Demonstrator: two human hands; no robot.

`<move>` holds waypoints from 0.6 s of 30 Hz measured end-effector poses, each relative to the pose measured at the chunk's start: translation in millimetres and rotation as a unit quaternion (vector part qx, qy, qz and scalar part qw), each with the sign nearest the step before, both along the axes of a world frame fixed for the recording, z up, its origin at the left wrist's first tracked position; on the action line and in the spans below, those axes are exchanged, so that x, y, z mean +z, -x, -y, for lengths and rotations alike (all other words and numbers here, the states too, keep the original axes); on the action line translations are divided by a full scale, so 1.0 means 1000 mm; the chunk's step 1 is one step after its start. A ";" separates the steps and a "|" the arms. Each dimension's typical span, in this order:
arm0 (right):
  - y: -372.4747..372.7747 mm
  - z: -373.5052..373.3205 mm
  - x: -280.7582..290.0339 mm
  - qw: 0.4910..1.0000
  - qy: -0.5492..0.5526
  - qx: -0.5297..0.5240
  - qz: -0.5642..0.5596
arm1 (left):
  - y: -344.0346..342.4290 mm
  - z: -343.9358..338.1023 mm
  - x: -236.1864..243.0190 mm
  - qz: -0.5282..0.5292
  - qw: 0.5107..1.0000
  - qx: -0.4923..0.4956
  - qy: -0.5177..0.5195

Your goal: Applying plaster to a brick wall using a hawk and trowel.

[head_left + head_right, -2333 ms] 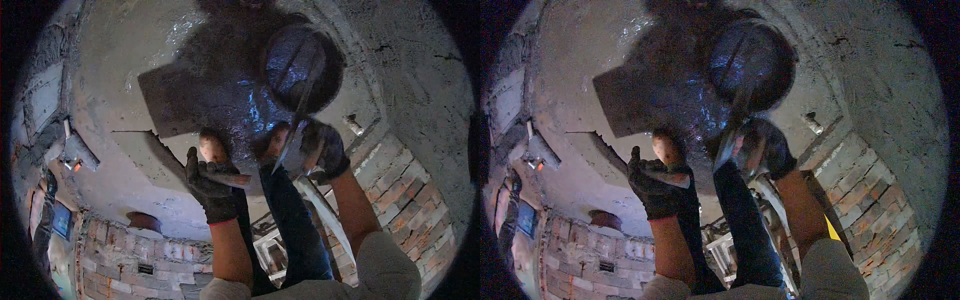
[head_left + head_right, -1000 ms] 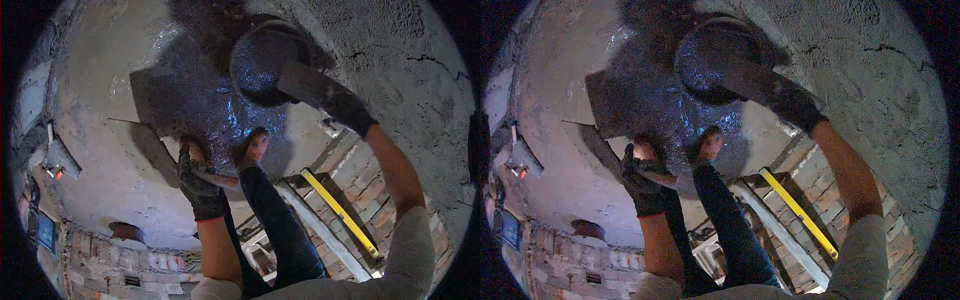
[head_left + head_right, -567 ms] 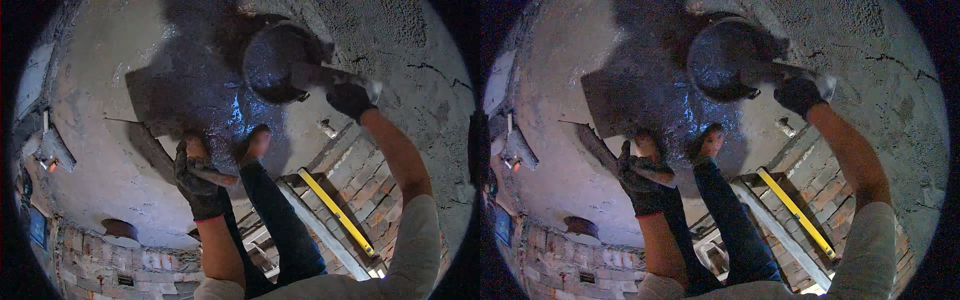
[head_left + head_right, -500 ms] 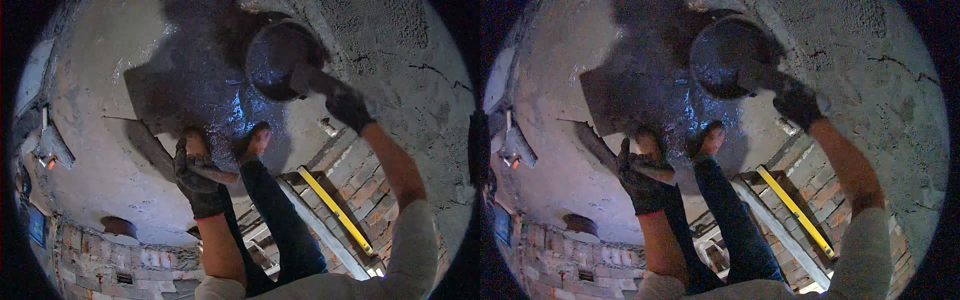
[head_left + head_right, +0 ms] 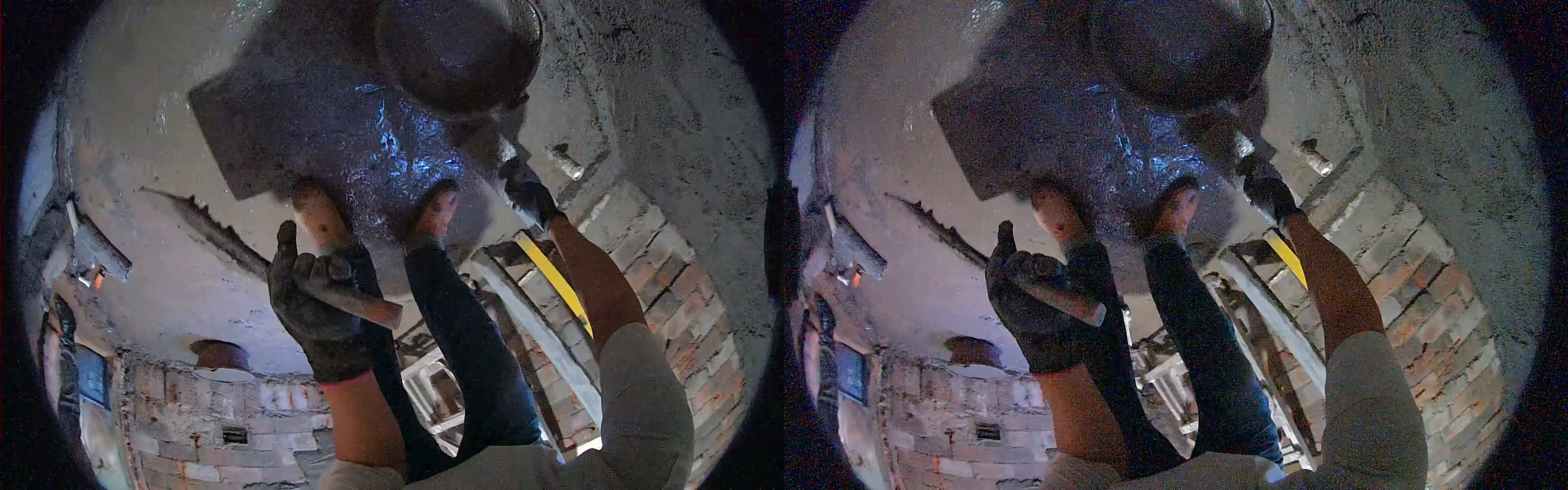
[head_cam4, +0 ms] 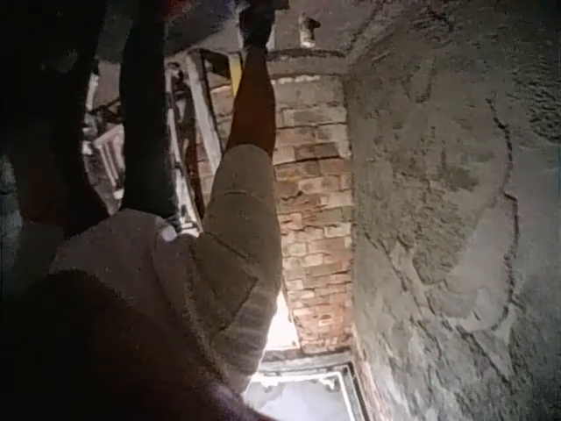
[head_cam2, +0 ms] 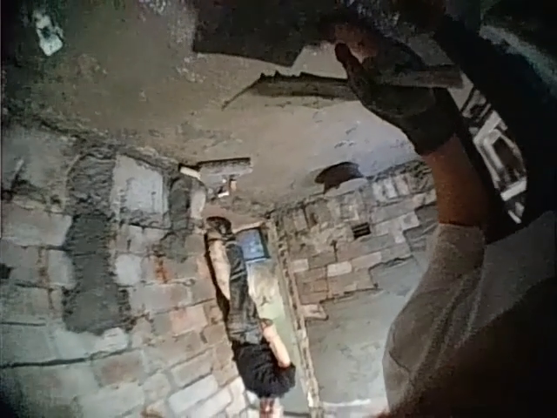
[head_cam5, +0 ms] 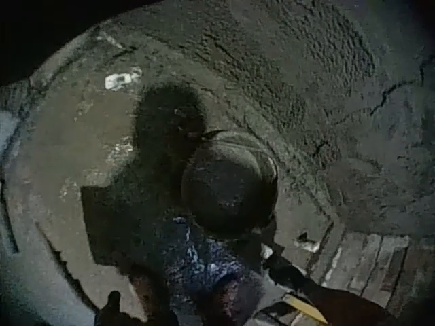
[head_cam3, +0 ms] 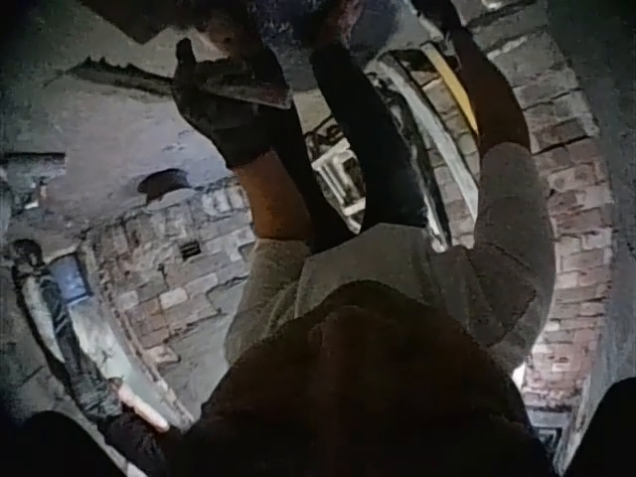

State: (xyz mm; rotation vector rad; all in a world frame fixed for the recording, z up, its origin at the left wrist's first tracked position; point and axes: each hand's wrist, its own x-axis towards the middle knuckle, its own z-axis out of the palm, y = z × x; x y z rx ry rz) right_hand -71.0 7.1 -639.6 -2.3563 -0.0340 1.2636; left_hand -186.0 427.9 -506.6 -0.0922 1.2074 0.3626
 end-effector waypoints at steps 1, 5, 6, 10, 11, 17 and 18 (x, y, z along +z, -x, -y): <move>-0.004 0.017 -0.017 0.982 0.115 0.149 0.018 | -0.006 0.008 -0.005 0.005 1.000 -0.006 -0.005; -0.001 0.015 -0.065 0.939 0.250 0.231 0.052 | 0.000 0.039 -0.013 -0.013 0.998 -0.053 -0.018; 0.013 -0.027 -0.069 0.978 0.201 0.028 0.036 | 0.004 0.036 -0.013 -0.014 0.997 -0.068 -0.026; 0.010 -0.019 -0.106 0.946 0.256 -0.038 0.194 | -0.005 0.067 -0.022 -0.148 0.965 -0.207 -0.065; 0.010 -0.016 -0.112 0.944 0.258 -0.057 0.200 | 0.010 0.071 -0.038 -0.129 0.945 -0.291 -0.075; 0.023 -0.070 -0.117 0.945 0.228 -0.144 0.186 | 0.060 -0.017 -0.137 -0.206 0.656 -0.719 -0.104; 0.027 -0.087 -0.113 0.958 0.192 -0.138 0.163 | 0.056 -0.042 -0.153 -0.195 0.596 -0.774 -0.089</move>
